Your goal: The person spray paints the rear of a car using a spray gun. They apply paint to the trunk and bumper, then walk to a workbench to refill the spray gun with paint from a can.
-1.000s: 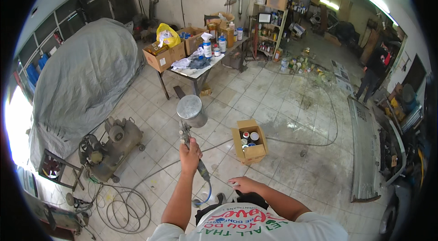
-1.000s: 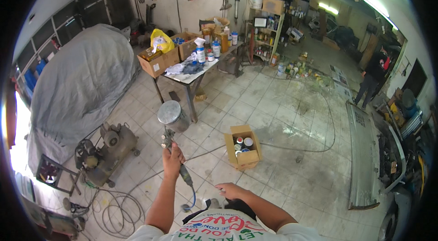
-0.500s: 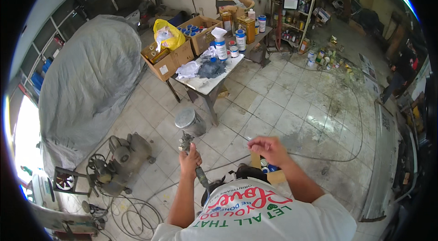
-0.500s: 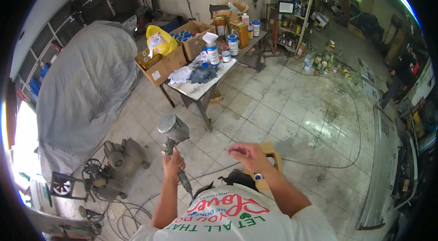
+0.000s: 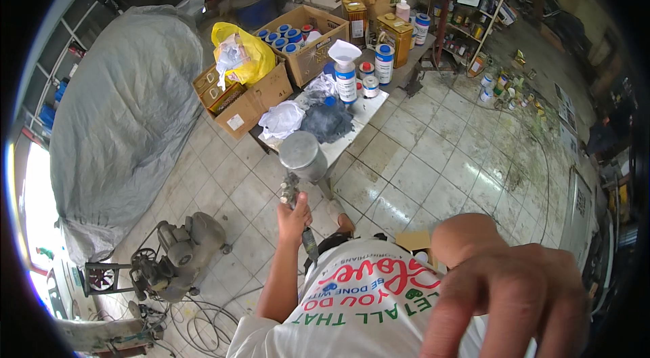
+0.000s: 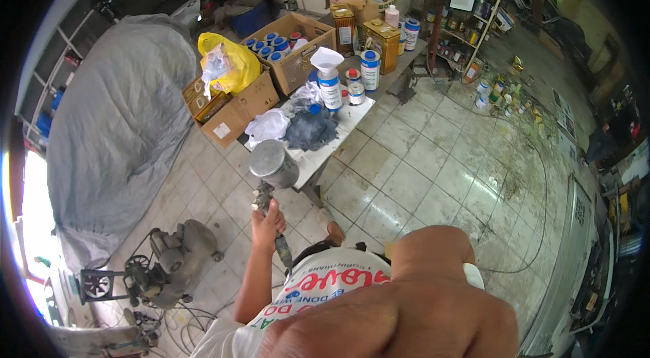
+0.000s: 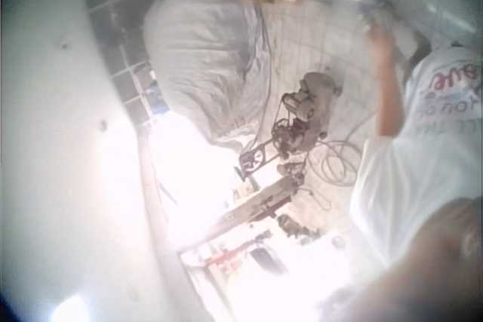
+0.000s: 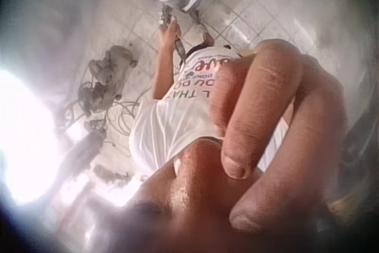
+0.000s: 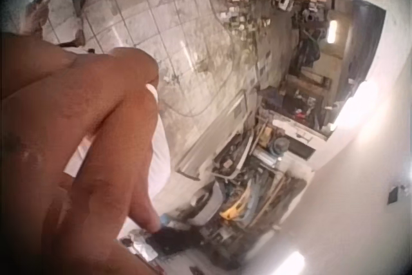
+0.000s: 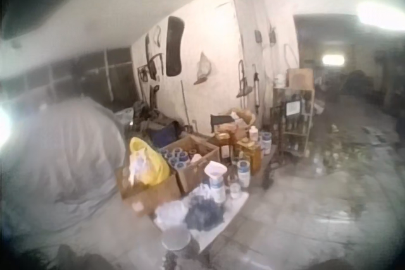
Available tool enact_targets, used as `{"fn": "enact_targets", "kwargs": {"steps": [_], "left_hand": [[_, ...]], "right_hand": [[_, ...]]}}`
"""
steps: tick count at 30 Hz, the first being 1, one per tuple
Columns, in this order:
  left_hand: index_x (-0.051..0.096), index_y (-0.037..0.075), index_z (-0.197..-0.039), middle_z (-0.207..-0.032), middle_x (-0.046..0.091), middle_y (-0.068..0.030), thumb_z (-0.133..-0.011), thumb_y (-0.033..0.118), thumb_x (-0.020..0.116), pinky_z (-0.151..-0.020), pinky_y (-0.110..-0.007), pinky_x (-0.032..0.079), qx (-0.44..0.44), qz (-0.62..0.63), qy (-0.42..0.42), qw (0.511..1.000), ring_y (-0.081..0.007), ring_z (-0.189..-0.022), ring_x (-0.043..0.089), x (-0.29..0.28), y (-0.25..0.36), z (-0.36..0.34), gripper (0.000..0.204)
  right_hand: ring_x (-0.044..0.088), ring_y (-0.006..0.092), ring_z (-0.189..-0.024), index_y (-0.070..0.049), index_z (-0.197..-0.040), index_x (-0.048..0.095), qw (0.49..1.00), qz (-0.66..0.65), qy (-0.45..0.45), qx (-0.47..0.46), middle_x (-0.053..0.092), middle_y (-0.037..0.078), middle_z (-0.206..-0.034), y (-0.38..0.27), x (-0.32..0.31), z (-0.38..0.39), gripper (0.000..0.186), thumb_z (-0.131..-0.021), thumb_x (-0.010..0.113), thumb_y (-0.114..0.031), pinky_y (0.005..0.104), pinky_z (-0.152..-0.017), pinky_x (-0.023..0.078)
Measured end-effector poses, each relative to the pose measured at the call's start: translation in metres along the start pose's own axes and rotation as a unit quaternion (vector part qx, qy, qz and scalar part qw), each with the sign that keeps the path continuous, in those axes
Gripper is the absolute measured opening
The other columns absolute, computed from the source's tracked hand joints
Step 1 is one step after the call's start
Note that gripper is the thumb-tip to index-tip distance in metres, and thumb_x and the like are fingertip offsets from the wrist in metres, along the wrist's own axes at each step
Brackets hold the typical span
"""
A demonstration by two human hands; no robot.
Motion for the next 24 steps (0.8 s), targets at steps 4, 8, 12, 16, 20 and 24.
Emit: {"fn": "enact_targets", "kwargs": {"steps": [4, 8, 12, 16, 20, 24], "left_hand": [[0.050, 0.010, -0.090, -0.062, 0.040, 0.0060, -0.100, 0.033, 0.070, -0.044, -0.024, 0.034, -0.023, -0.040, -0.039, 0.998, -0.0063, -0.049, 0.039, 0.019, 0.023, -0.092, 0.032], [0.050, 0.009, -0.089, -0.062, 0.043, 0.0049, -0.101, 0.030, 0.068, -0.044, -0.025, 0.033, -0.026, -0.068, -0.073, 0.995, -0.0063, -0.049, 0.040, 0.049, 0.044, -0.184, 0.030], [0.049, 0.009, -0.085, -0.060, 0.044, 0.0044, -0.101, 0.027, 0.068, -0.043, -0.026, 0.032, -0.046, -0.040, -0.059, 0.996, -0.0076, -0.047, 0.040, 0.076, 0.058, -0.245, 0.031], [0.049, 0.008, -0.086, -0.060, 0.045, 0.0038, -0.103, 0.024, 0.065, -0.041, -0.027, 0.031, -0.057, -0.019, -0.024, 0.998, -0.0076, -0.046, 0.040, 0.078, 0.054, -0.275, 0.028], [0.055, 0.007, -0.093, -0.061, 0.047, 0.0033, -0.104, 0.022, 0.063, -0.041, -0.027, 0.032, -0.033, -0.016, 0.004, 0.999, -0.0070, -0.046, 0.041, 0.066, 0.037, -0.288, 0.020], [0.060, 0.005, -0.095, -0.062, 0.050, 0.0029, -0.104, 0.024, 0.061, -0.050, -0.026, 0.039, -0.003, -0.098, 0.130, 0.987, -0.0074, -0.056, 0.048, 0.055, 0.029, -0.287, 0.021]], "right_hand": [[0.063, 0.0317, -0.106, -0.001, -0.130, 0.065, 0.999, 0.042, 0.008, -0.004, 0.066, 0.016, -0.118, 0.043, -0.086, -0.040, 0.055, -0.084, 0.080, -0.027, 0.0399, -0.092, 0.050], [0.063, 0.0329, -0.108, -0.003, -0.131, 0.064, 0.996, 0.088, 0.005, 0.000, 0.067, 0.014, -0.118, 0.084, -0.173, -0.074, 0.058, -0.080, 0.082, -0.025, 0.0403, -0.093, 0.050], [0.063, 0.0341, -0.109, -0.005, -0.133, 0.064, 0.944, 0.322, 0.034, 0.066, 0.067, 0.013, -0.118, 0.161, -0.270, -0.082, 0.062, -0.077, 0.084, -0.024, 0.0408, -0.094, 0.049], [0.050, 0.0406, -0.128, -0.009, -0.141, 0.055, 0.741, 0.627, 0.053, 0.234, 0.051, 0.022, -0.140, 0.306, -0.364, -0.036, 0.073, -0.078, 0.084, -0.032, 0.0506, -0.105, 0.042], [0.046, 0.0436, -0.130, -0.010, -0.135, 0.059, 0.820, 0.523, 0.038, 0.229, 0.042, 0.025, -0.147, 0.372, -0.386, -0.013, 0.065, -0.078, 0.084, -0.029, 0.0523, -0.106, 0.041], [0.046, 0.0458, -0.125, -0.010, -0.134, 0.060, 0.857, 0.467, -0.005, 0.216, 0.042, 0.024, -0.144, 0.409, -0.406, 0.002, 0.061, -0.079, 0.083, -0.022, 0.0525, -0.105, 0.041]]}}
Point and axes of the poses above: each hand's wrist, its own z-axis away from the middle knuckle, its own x-axis out of the palm, y = z × x, the point moved 7 cm from there along -z, towards the middle knuckle
